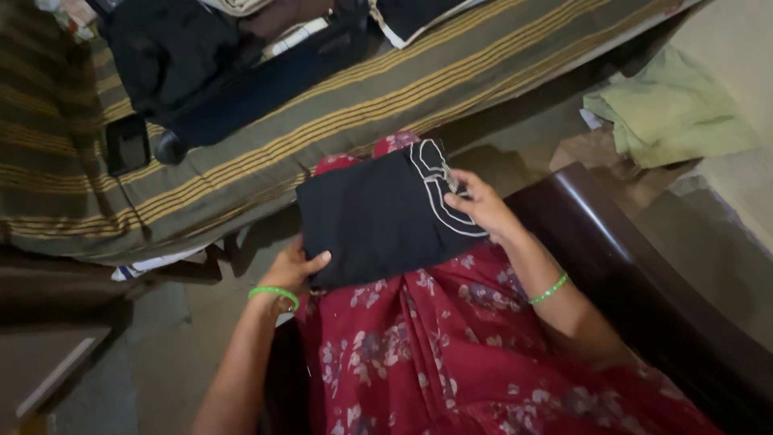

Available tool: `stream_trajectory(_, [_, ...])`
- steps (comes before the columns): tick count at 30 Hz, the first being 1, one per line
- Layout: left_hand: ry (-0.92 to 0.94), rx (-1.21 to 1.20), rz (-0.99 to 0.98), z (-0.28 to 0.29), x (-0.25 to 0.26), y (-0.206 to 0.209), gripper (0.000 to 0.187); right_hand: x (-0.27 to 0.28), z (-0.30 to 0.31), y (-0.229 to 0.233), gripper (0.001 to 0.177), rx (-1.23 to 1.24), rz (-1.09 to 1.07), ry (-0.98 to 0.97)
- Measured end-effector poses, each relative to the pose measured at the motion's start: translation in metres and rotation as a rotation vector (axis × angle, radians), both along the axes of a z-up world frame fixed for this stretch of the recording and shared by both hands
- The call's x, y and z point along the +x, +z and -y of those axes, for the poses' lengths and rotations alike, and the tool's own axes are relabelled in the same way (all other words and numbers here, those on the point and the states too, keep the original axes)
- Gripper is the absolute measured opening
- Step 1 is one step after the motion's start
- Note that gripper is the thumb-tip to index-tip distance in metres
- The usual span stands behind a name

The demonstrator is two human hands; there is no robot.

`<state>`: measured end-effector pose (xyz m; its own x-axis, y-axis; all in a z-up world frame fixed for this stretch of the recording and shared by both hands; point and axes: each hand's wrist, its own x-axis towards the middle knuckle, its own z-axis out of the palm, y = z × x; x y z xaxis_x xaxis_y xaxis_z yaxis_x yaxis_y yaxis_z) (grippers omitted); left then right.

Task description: The person folds several black garments by hand and places them into an open suitcase on a bed.

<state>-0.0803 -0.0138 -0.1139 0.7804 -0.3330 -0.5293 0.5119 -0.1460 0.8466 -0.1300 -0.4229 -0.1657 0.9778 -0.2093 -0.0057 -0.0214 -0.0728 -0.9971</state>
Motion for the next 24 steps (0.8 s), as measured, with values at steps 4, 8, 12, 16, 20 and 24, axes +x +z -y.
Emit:
stream_trajectory(4, [-0.073,0.011,0.106,-0.009,-0.005,0.004,0.072,-0.009,0.014,0.027,0.058,0.083,-0.096,-0.002])
stream_trajectory(8, [-0.055,0.316,0.006,0.004,-0.019,0.013,0.081,-0.041,-0.001,0.047,0.056,-0.693,-0.040,-0.153])
stream_trajectory(12, [-0.202,0.849,0.841,0.016,-0.053,0.044,0.089,-0.072,-0.031,0.076,0.033,-0.799,0.482,0.058])
stream_trajectory(16, [-0.472,0.856,1.160,0.033,-0.087,0.069,0.078,-0.084,-0.055,0.101,0.043,-1.062,0.644,0.380])
stream_trajectory(20, [-0.464,0.981,1.344,0.029,-0.096,0.067,0.062,-0.085,-0.052,0.093,0.027,-1.051,0.703,0.342])
stream_trajectory(24, [-0.503,1.040,1.363,0.014,-0.092,0.058,0.045,-0.083,-0.041,0.062,0.020,-1.031,0.659,0.367])
